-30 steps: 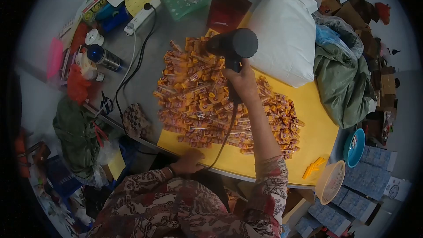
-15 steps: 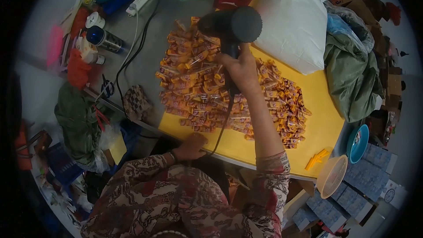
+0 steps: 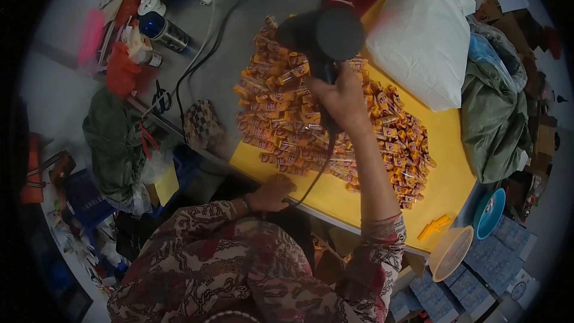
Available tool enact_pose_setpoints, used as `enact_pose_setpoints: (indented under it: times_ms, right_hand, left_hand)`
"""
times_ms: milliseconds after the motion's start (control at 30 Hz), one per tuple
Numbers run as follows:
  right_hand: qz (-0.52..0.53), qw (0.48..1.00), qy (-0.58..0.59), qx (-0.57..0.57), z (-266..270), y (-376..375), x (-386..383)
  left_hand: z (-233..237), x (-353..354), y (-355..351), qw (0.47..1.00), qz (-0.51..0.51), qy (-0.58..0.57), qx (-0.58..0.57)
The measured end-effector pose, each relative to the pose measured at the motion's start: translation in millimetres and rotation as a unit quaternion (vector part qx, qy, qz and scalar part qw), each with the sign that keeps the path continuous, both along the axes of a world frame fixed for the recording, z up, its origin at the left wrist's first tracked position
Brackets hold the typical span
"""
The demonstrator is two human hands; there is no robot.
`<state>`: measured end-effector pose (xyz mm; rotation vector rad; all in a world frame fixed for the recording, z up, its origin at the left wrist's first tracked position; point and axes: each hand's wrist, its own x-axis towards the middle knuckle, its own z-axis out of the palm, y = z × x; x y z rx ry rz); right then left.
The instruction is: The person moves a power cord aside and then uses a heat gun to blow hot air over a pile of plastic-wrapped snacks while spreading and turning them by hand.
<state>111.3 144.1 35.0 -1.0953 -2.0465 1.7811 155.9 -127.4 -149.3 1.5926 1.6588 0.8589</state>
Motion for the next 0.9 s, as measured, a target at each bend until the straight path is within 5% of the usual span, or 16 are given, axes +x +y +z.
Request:
enact_pose_setpoints:
  times_ms: [167,300,900]
  right_hand:
    - [0.086,0.991,-0.053,0.089,-11,-9,12]
    - [-0.010,0.999,-0.034,0.020,10,-8,6]
    - [0.035,0.997,-0.017,0.061,9,-26,14]
  left_hand:
    - [-6,2,1,1.000,-0.019,0.007,-0.021]
    - [1,-2,1,0.999,-0.034,0.005,-0.039]
    - [0,-5,1,0.996,-0.064,0.000,-0.062]
